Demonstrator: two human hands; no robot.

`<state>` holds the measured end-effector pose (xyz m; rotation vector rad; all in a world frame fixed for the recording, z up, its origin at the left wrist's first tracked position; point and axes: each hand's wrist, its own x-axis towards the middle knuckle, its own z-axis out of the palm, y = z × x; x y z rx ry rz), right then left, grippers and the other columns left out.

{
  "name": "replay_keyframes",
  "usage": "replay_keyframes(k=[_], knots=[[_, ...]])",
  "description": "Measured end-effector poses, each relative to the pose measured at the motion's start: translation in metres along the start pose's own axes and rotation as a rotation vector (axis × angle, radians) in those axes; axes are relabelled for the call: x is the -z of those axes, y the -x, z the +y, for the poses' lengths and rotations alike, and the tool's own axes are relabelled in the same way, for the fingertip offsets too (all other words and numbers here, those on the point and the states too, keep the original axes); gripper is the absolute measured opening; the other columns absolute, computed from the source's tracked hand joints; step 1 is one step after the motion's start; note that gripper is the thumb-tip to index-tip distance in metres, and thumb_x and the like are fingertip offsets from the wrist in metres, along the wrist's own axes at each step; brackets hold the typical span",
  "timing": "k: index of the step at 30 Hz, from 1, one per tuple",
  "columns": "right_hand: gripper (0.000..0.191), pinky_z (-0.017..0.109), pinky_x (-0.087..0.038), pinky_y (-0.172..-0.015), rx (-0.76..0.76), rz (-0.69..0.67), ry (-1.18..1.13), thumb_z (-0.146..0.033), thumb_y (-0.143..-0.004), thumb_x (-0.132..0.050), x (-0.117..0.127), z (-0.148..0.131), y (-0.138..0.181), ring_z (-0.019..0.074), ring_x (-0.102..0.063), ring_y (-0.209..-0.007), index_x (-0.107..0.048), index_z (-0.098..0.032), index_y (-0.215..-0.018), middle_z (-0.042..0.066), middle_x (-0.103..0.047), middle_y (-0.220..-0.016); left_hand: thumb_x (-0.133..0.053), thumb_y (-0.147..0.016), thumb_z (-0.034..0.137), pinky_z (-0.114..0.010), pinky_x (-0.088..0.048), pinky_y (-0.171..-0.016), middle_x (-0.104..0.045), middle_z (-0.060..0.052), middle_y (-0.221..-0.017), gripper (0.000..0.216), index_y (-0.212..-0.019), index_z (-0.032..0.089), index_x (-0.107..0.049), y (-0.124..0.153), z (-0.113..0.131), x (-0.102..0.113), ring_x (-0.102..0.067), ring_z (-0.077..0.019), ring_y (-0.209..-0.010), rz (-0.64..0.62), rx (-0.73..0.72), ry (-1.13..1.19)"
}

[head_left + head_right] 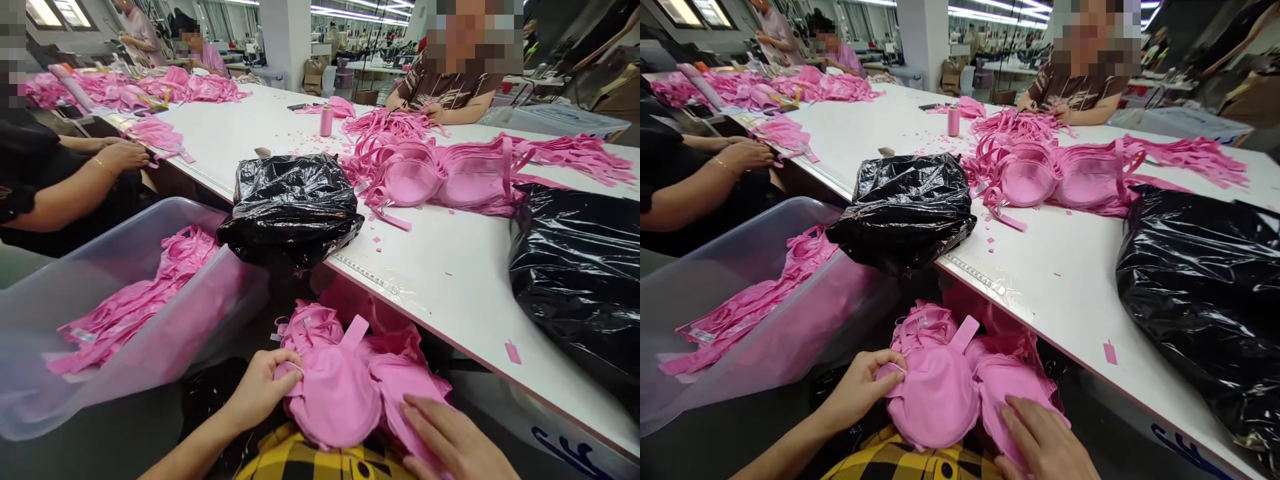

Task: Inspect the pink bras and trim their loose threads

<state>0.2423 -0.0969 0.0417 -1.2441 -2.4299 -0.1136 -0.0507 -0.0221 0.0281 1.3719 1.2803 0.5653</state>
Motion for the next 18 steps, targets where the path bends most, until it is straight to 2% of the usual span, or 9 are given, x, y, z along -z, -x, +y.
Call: replay_keyframes(k=[2,4,7,9,12,15,18], knots=[[0.024,0.027,-0.054,-0.059,-0.049,0.046,-0.11,-0.034,-0.089,-0.048,0.007,-0.008,-0.02,0.0197,-0.066,-0.073,-0.064,-0.018,-0.098,0.01,-0.07,-0.085,-0.055,-0.07,0.019,-0.021,-0.039,-0.065,-0.064,-0.002,-0.071,0.013,-0.072,0.012,-0.065,-0.005,-0.007,-0.008,-0.053,-0.0138,-0.068,0.026,-0.032,-0.038],[0.015,0.024,-0.052,-0.059,-0.063,0.079,-0.297,-0.022,-0.089,-0.049,0.007,-0.019,-0.04,0.0168,-0.064,-0.071,-0.062,-0.019,-0.097,0.009,-0.067,-0.08,-0.055,-0.07,0.018,-0.022,-0.039,-0.068,-0.065,-0.002,-0.07,0.014,-0.072,0.012,-0.067,-0.007,-0.007,-0.013,-0.054,-0.0144,-0.069,0.04,-0.054,-0.053],[0.015,0.023,-0.047,-0.053,-0.062,0.025,-0.487,-0.014,-0.088,-0.047,-0.012,-0.037,-0.068,0.0139,-0.059,-0.06,-0.06,-0.019,-0.09,0.004,-0.062,-0.071,-0.055,-0.069,0.017,-0.021,-0.039,-0.065,-0.064,-0.001,-0.068,0.015,-0.072,0.011,-0.069,-0.007,-0.003,-0.015,-0.053,-0.0136,-0.067,0.044,-0.055,-0.022],[0.014,0.024,-0.043,-0.05,-0.111,-0.075,-0.493,-0.018,-0.087,-0.047,-0.033,-0.046,-0.081,0.0143,-0.057,-0.058,-0.061,-0.02,-0.084,0.003,-0.06,-0.069,-0.055,-0.068,0.016,-0.021,-0.039,-0.065,-0.064,0.0,-0.068,0.015,-0.073,0.011,-0.069,-0.006,-0.003,-0.015,-0.053,-0.013,-0.066,0.04,-0.048,0.029],[0.011,0.025,-0.042,-0.052,-0.169,-0.183,-0.409,-0.024,-0.084,-0.051,-0.061,-0.051,-0.089,0.0171,-0.059,-0.064,-0.061,-0.02,-0.086,0.004,-0.06,-0.075,-0.056,-0.066,0.015,-0.021,-0.04,-0.065,-0.064,0.0,-0.068,0.016,-0.074,0.011,-0.07,-0.004,-0.012,-0.017,-0.054,-0.0128,-0.067,0.051,-0.027,0.119],[0.014,0.025,-0.043,-0.056,-0.18,-0.211,-0.386,-0.024,-0.086,-0.048,-0.077,-0.05,-0.086,0.0171,-0.059,-0.068,-0.061,-0.019,-0.083,0.005,-0.06,-0.079,-0.057,-0.065,0.014,-0.021,-0.041,-0.063,-0.064,0.0,-0.066,0.017,-0.074,0.011,-0.07,-0.004,-0.022,-0.022,-0.054,-0.0129,-0.065,0.065,0.002,0.19],[0.021,0.025,-0.045,-0.06,-0.192,-0.181,-0.449,-0.022,-0.089,-0.043,-0.082,-0.046,-0.08,0.0159,-0.058,-0.068,-0.061,-0.018,-0.079,0.005,-0.06,-0.078,-0.058,-0.069,0.017,-0.023,-0.043,-0.071,-0.065,-0.002,-0.074,0.015,-0.076,0.013,-0.072,-0.002,-0.025,-0.025,-0.056,-0.0144,-0.072,0.106,-0.069,0.127]])
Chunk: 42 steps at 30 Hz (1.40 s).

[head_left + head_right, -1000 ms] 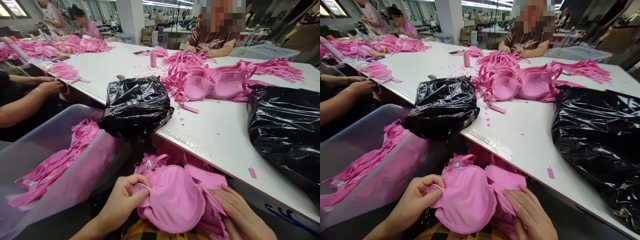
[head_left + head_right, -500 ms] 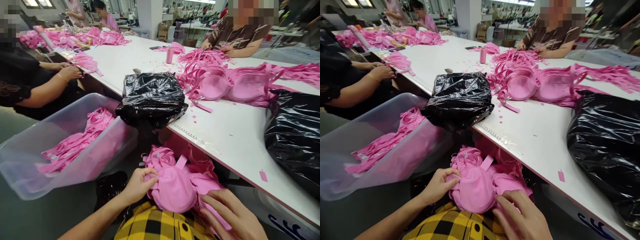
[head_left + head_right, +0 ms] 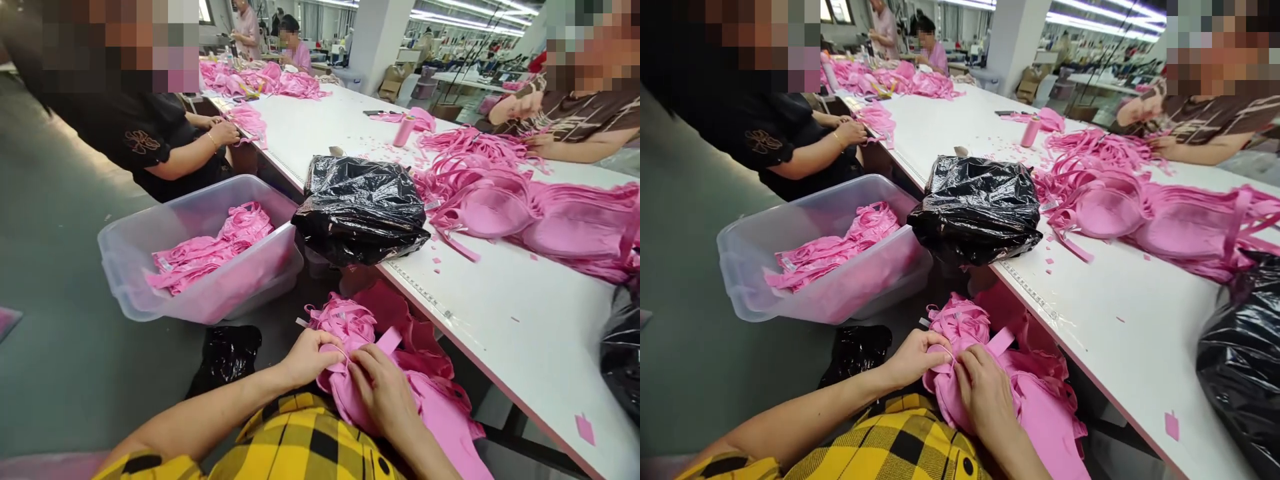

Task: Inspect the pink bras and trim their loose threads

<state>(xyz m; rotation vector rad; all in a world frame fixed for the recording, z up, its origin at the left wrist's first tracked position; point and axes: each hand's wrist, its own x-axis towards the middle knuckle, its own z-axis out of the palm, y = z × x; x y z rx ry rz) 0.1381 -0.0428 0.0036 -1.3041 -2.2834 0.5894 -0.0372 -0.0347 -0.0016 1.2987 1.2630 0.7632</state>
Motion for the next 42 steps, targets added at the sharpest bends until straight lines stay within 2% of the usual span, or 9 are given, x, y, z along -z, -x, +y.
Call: replay_keyframes(k=[6,12,18,24,27,29,36,39,42], knots=[[0.022,0.025,-0.048,-0.058,0.022,0.075,-0.128,-0.024,-0.089,-0.045,0.002,0.003,0.004,0.0161,-0.06,-0.065,-0.063,-0.018,-0.078,0.005,-0.061,-0.074,-0.076,-0.063,0.027,-0.028,-0.045,-0.083,-0.066,-0.007,-0.094,0.038,-0.099,0.016,-0.067,0.005,0.007,0.014,-0.059,-0.019,-0.087,-0.152,-0.372,-0.277],[0.022,0.025,-0.049,-0.056,0.06,0.112,-0.17,-0.024,-0.089,-0.047,0.001,0.0,0.005,0.0159,-0.06,-0.063,-0.064,-0.018,-0.077,0.005,-0.062,-0.071,-0.047,-0.088,0.022,-0.024,-0.047,-0.08,-0.068,-0.011,-0.091,0.024,-0.097,0.014,-0.067,0.009,0.004,0.012,-0.061,-0.0171,-0.086,-0.191,-0.583,-0.425],[0.019,0.023,-0.05,-0.057,0.156,0.125,-0.117,-0.016,-0.087,-0.045,0.01,0.003,0.006,0.0158,-0.061,-0.07,-0.064,-0.016,-0.089,0.008,-0.062,-0.082,-0.056,-0.076,0.013,-0.02,-0.047,-0.067,-0.069,-0.004,-0.07,0.015,-0.077,0.014,-0.071,0.004,0.004,-0.004,-0.062,-0.0133,-0.066,-0.035,-0.363,-0.252],[0.026,0.023,-0.042,-0.052,0.414,-0.299,0.126,-0.004,-0.084,-0.044,0.038,0.0,-0.008,0.0144,-0.056,-0.063,-0.063,-0.018,-0.095,0.005,-0.06,-0.074,-0.057,-0.064,0.008,-0.017,-0.043,-0.049,-0.062,0.003,-0.056,0.016,-0.073,0.013,-0.069,0.001,-0.004,-0.012,-0.054,-0.0092,-0.048,-0.081,-0.05,0.117],[0.02,0.023,-0.037,-0.048,0.489,-0.309,0.231,-0.005,-0.086,-0.043,0.039,0.001,-0.013,0.0136,-0.052,-0.057,-0.061,-0.016,-0.087,0.004,-0.059,-0.071,-0.058,-0.065,0.015,-0.018,-0.039,-0.04,-0.055,0.004,-0.047,0.012,-0.071,0.011,-0.068,0.002,-0.012,-0.016,-0.049,-0.0088,-0.038,-0.103,0.08,0.22],[0.02,0.024,-0.034,-0.047,0.518,-0.246,0.251,-0.006,-0.086,-0.041,0.034,0.004,-0.01,0.0142,-0.051,-0.057,-0.058,-0.016,-0.088,0.004,-0.058,-0.07,-0.061,-0.067,0.02,-0.02,-0.042,-0.043,-0.058,0.001,-0.052,0.012,-0.07,0.011,-0.069,0.004,-0.015,-0.014,-0.052,-0.0101,-0.042,-0.101,0.038,0.201],[0.024,0.025,-0.036,-0.048,0.558,-0.134,0.132,-0.007,-0.087,-0.034,0.022,0.012,0.005,0.0157,-0.05,-0.059,-0.055,-0.015,-0.094,0.005,-0.056,-0.07,-0.053,-0.076,0.011,-0.026,-0.048,-0.081,-0.065,-0.011,-0.099,0.022,-0.088,0.016,-0.07,0.012,-0.003,0.011,-0.061,-0.0168,-0.087,-0.291,-0.529,-0.235],[0.026,0.025,-0.038,-0.05,0.599,-0.096,0.121,-0.007,-0.09,-0.031,0.025,0.008,0.003,0.0155,-0.051,-0.061,-0.054,-0.013,-0.101,0.006,-0.058,-0.073,-0.047,-0.075,0.007,-0.023,-0.049,-0.075,-0.069,-0.01,-0.088,0.025,-0.083,0.015,-0.07,0.009,0.0,0.008,-0.062,-0.0153,-0.079,-0.228,-0.552,-0.235],[0.024,0.025,-0.039,-0.05,0.647,-0.064,0.105,-0.008,-0.092,-0.032,0.03,0.003,0.0,0.0155,-0.05,-0.061,-0.054,-0.012,-0.1,0.006,-0.058,-0.073,-0.051,-0.07,0.006,-0.02,-0.048,-0.062,-0.069,-0.005,-0.07,0.021,-0.076,0.012,-0.07,0.006,0.002,-0.007,-0.061,-0.0123,-0.062,-0.085,-0.39,-0.179]])
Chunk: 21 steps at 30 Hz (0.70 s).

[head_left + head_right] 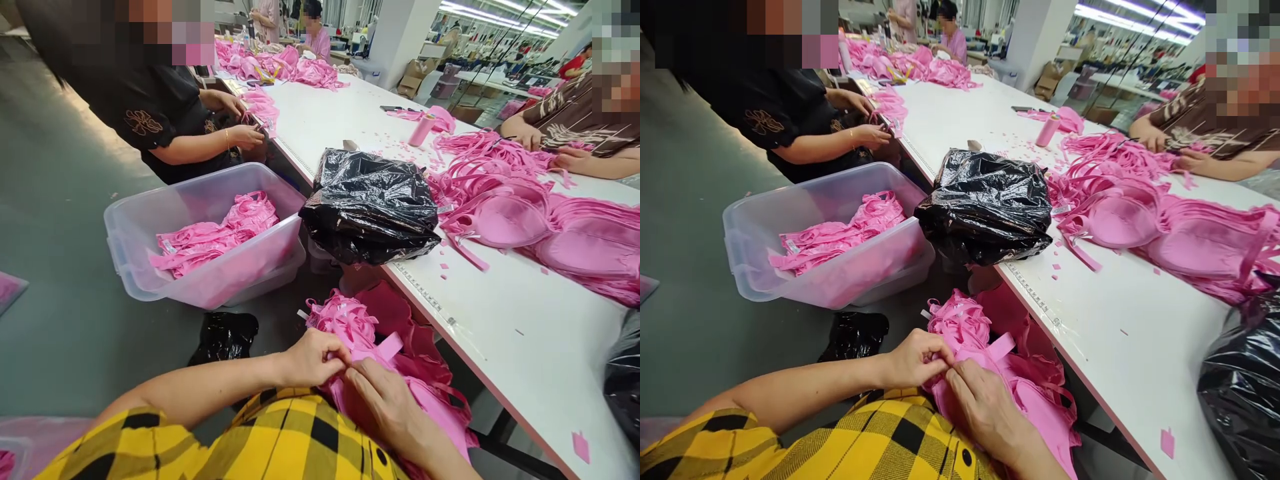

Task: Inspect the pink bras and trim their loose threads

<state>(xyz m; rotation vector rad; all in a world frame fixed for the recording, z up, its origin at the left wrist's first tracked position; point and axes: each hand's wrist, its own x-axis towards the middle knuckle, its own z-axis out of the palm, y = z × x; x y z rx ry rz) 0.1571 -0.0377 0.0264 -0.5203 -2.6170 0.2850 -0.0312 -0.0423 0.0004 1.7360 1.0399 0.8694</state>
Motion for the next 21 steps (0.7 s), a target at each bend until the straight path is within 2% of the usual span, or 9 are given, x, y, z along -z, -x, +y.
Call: replay_keyframes(k=[2,4,5,8,10,12,17,21], knots=[[0.023,0.024,-0.039,-0.049,0.002,-0.009,-0.02,-0.01,-0.094,-0.031,0.004,-0.004,0.0,0.0148,-0.05,-0.059,-0.054,-0.013,-0.097,0.005,-0.058,-0.071,-0.051,-0.067,0.005,-0.017,-0.044,-0.053,-0.066,-0.002,-0.06,0.022,-0.074,0.011,-0.07,0.0,0.003,-0.009,-0.057,-0.0098,-0.052,0.023,0.15,0.041],[0.024,0.023,-0.04,-0.049,-0.028,-0.034,-0.066,-0.012,-0.095,-0.03,0.006,-0.008,0.003,0.0137,-0.05,-0.058,-0.054,-0.014,-0.095,0.004,-0.058,-0.07,-0.049,-0.067,0.004,-0.015,-0.042,-0.048,-0.065,0.0,-0.057,0.026,-0.077,0.012,-0.072,0.003,0.005,-0.012,-0.056,-0.009,-0.049,-0.054,0.228,0.089],[0.024,0.023,-0.04,-0.05,-0.047,-0.036,-0.09,-0.013,-0.096,-0.03,0.007,-0.011,0.005,0.0133,-0.051,-0.058,-0.054,-0.015,-0.094,0.004,-0.058,-0.071,-0.05,-0.068,0.005,-0.015,-0.042,-0.048,-0.066,0.0,-0.058,0.026,-0.08,0.012,-0.072,0.006,0.006,-0.011,-0.057,-0.0093,-0.05,-0.106,0.221,0.102],[0.022,0.023,-0.041,-0.051,-0.074,-0.008,-0.114,-0.013,-0.096,-0.032,0.007,-0.015,0.01,0.0133,-0.052,-0.06,-0.054,-0.014,-0.092,0.005,-0.059,-0.072,-0.059,-0.072,0.014,-0.019,-0.049,-0.065,-0.071,-0.006,-0.081,0.026,-0.095,0.014,-0.071,0.011,0.007,-0.002,-0.064,-0.0145,-0.07,-0.244,0.045,0.126],[0.022,0.023,-0.04,-0.05,-0.072,0.005,-0.106,-0.013,-0.095,-0.032,0.006,-0.017,0.012,0.0135,-0.051,-0.06,-0.054,-0.014,-0.093,0.006,-0.059,-0.072,-0.063,-0.073,0.019,-0.025,-0.049,-0.079,-0.069,-0.011,-0.097,0.027,-0.099,0.015,-0.069,0.012,0.008,0.007,-0.064,-0.0187,-0.086,-0.282,-0.077,0.121],[0.023,0.023,-0.04,-0.05,-0.076,0.004,-0.106,-0.012,-0.095,-0.032,0.006,-0.017,0.011,0.0136,-0.051,-0.06,-0.055,-0.014,-0.093,0.006,-0.059,-0.072,-0.062,-0.074,0.017,-0.028,-0.048,-0.086,-0.065,-0.013,-0.103,0.027,-0.101,0.015,-0.068,0.01,0.009,0.014,-0.061,-0.0206,-0.095,-0.307,-0.138,0.09],[0.021,0.024,-0.041,-0.051,-0.152,0.017,-0.151,-0.01,-0.093,-0.034,0.008,-0.016,0.007,0.0141,-0.05,-0.062,-0.055,-0.013,-0.092,0.007,-0.059,-0.073,-0.053,-0.081,0.013,-0.026,-0.049,-0.083,-0.065,-0.013,-0.099,0.028,-0.106,0.015,-0.065,0.006,0.014,0.021,-0.062,-0.0186,-0.091,-0.337,-0.205,0.0],[0.019,0.025,-0.042,-0.052,-0.157,0.066,-0.182,-0.008,-0.091,-0.037,0.002,-0.017,0.008,0.0152,-0.052,-0.063,-0.055,-0.012,-0.095,0.008,-0.06,-0.074,-0.047,-0.082,0.011,-0.024,-0.052,-0.074,-0.069,-0.011,-0.085,0.023,-0.086,0.013,-0.069,0.006,0.011,0.014,-0.065,-0.0166,-0.079,-0.209,-0.212,0.026]])
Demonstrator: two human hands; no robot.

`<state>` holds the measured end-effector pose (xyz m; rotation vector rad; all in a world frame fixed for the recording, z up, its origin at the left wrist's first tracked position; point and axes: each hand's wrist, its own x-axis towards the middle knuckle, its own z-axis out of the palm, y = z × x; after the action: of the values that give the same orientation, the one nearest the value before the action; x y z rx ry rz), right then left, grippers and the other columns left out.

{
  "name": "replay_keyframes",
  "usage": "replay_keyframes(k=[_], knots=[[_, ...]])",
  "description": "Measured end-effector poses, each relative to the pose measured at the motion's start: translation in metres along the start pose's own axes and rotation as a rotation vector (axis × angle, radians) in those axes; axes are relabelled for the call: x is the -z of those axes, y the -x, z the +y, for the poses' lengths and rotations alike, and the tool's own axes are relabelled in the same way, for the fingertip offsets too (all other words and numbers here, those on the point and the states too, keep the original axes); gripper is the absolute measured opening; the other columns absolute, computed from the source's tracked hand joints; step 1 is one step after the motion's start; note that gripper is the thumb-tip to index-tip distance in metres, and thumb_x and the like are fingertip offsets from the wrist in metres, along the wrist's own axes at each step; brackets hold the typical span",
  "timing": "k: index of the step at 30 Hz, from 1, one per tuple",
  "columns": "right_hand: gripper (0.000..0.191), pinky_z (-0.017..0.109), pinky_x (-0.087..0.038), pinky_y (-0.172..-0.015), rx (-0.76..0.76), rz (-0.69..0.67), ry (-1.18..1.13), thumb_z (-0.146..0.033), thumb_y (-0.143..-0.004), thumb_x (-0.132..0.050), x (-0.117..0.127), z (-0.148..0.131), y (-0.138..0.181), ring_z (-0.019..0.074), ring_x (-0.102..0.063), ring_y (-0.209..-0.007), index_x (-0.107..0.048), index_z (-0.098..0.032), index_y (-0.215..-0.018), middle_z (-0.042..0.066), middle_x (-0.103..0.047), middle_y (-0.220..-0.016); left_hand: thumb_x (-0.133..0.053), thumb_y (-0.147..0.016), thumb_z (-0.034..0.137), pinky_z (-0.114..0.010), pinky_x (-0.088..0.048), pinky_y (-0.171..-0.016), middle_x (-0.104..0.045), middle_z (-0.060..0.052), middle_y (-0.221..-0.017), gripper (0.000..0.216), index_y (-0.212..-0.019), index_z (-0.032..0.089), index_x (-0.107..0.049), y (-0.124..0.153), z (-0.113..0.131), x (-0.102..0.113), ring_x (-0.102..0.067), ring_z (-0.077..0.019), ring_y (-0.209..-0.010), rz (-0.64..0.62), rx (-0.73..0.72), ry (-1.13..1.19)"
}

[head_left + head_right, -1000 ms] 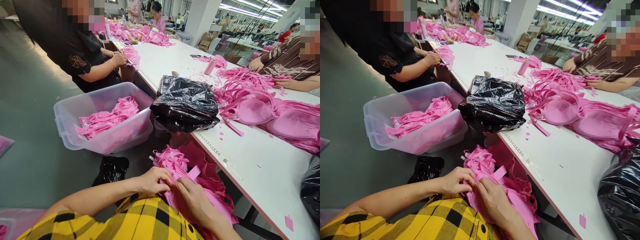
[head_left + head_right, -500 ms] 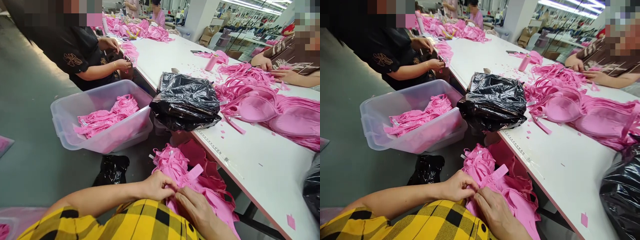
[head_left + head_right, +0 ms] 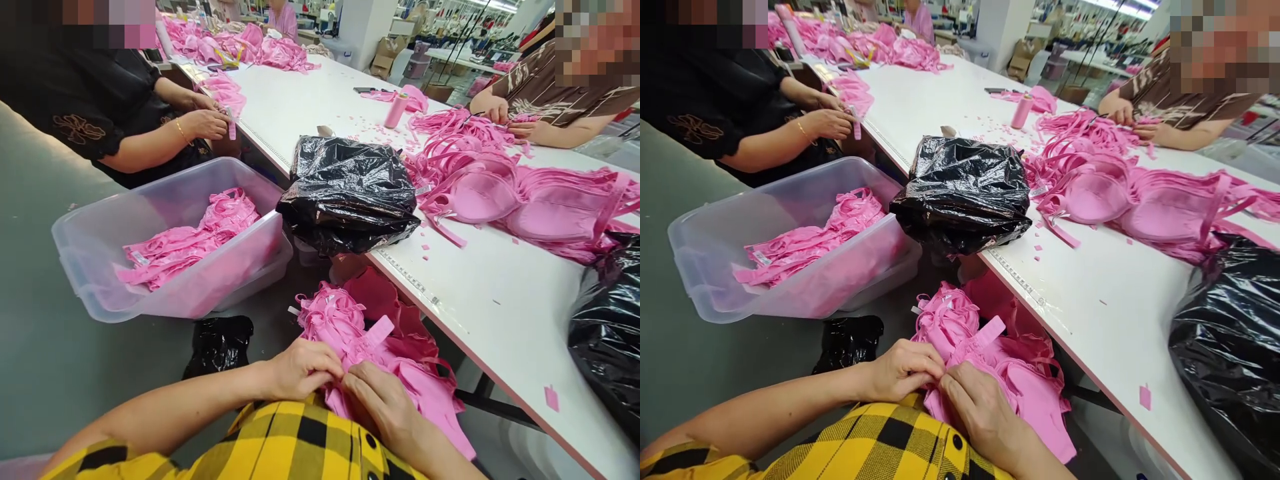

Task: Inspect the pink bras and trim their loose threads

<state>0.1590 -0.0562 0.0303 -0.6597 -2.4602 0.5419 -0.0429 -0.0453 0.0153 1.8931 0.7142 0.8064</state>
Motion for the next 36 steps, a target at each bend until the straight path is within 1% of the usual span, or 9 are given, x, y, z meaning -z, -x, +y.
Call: replay_keyframes(k=[3,7,9,13,19,24,28,32,36], knots=[[0.019,0.024,-0.045,-0.055,-0.077,0.008,-0.04,-0.008,-0.09,-0.039,0.001,0.001,0.001,0.0155,-0.055,-0.066,-0.056,-0.015,-0.094,0.007,-0.061,-0.078,-0.046,-0.078,0.007,-0.019,-0.052,-0.059,-0.067,-0.009,-0.08,0.024,-0.078,0.012,-0.069,0.001,-0.005,-0.008,-0.063,-0.0121,-0.062,0.068,0.095,0.096],[0.02,0.029,-0.049,-0.073,-0.444,-0.064,-0.059,-0.017,-0.088,-0.047,0.016,0.013,-0.003,0.0186,-0.06,-0.085,-0.056,-0.017,-0.105,0.01,-0.063,-0.097,-0.048,-0.078,0.008,-0.016,-0.049,-0.049,-0.064,-0.007,-0.08,0.023,-0.077,0.012,-0.07,0.004,-0.01,-0.014,-0.058,-0.0061,-0.048,0.076,0.244,0.267],[0.017,0.028,-0.047,-0.071,-0.584,-0.189,-0.092,-0.02,-0.086,-0.049,0.023,0.023,-0.009,0.0175,-0.06,-0.08,-0.059,-0.019,-0.1,0.007,-0.066,-0.092,-0.05,-0.078,0.008,-0.016,-0.05,-0.05,-0.062,-0.006,-0.084,0.022,-0.078,0.013,-0.071,0.005,-0.012,-0.014,-0.057,-0.005,-0.049,0.07,0.268,0.305],[0.012,0.02,-0.038,-0.057,-0.609,-0.509,-0.272,-0.022,-0.082,-0.055,0.028,0.042,-0.024,0.0113,-0.052,-0.061,-0.061,-0.018,-0.073,-0.001,-0.062,-0.069,-0.051,-0.077,0.006,-0.016,-0.051,-0.053,-0.061,-0.006,-0.088,0.024,-0.08,0.015,-0.073,0.004,-0.013,-0.012,-0.059,-0.0057,-0.054,0.053,0.256,0.26],[0.013,0.021,-0.024,-0.049,-0.607,-0.518,-0.264,-0.024,-0.077,-0.059,0.021,0.042,-0.035,0.0081,-0.037,-0.052,-0.052,-0.017,-0.068,-0.005,-0.048,-0.058,-0.058,-0.076,0.006,-0.019,-0.049,-0.068,-0.068,-0.006,-0.078,0.02,-0.08,0.017,-0.075,0.002,-0.012,-0.005,-0.064,-0.0121,-0.071,0.077,0.108,0.021],[0.032,0.021,-0.019,-0.046,-0.614,-0.369,-0.297,-0.016,-0.078,-0.051,0.013,0.034,-0.042,0.0064,-0.024,-0.048,-0.033,-0.017,-0.052,-0.008,-0.026,-0.048,-0.061,-0.077,0.009,-0.018,-0.048,-0.064,-0.069,-0.005,-0.072,0.013,-0.075,0.015,-0.072,-0.006,0.001,-0.001,-0.063,-0.0115,-0.066,0.124,0.124,0.033],[0.034,0.022,-0.015,-0.045,-0.614,-0.189,-0.237,-0.009,-0.072,-0.053,0.003,0.027,-0.05,0.0058,-0.021,-0.045,-0.031,-0.017,-0.047,-0.009,-0.023,-0.044,-0.06,-0.072,0.004,-0.019,-0.046,-0.064,-0.07,-0.002,-0.069,0.016,-0.069,0.016,-0.07,-0.012,0.011,-0.003,-0.063,-0.0115,-0.064,0.178,0.172,-0.039],[0.026,0.021,-0.02,-0.046,-0.619,-0.052,-0.184,-0.011,-0.076,-0.053,-0.001,0.022,-0.046,0.007,-0.032,-0.046,-0.044,-0.017,-0.052,-0.007,-0.039,-0.048,-0.062,-0.07,0.006,-0.02,-0.045,-0.061,-0.069,-0.001,-0.066,0.013,-0.066,0.016,-0.068,-0.01,0.005,-0.009,-0.061,-0.0118,-0.061,0.237,0.282,-0.132],[0.016,0.023,-0.035,-0.057,-0.617,0.185,-0.07,-0.019,-0.085,-0.047,0.003,0.015,-0.027,0.0133,-0.051,-0.063,-0.06,-0.017,-0.076,0.003,-0.059,-0.072,-0.064,-0.07,0.009,-0.02,-0.045,-0.06,-0.069,-0.001,-0.067,0.009,-0.065,0.016,-0.068,-0.005,-0.007,-0.014,-0.061,-0.0118,-0.061,0.259,0.331,-0.104]])
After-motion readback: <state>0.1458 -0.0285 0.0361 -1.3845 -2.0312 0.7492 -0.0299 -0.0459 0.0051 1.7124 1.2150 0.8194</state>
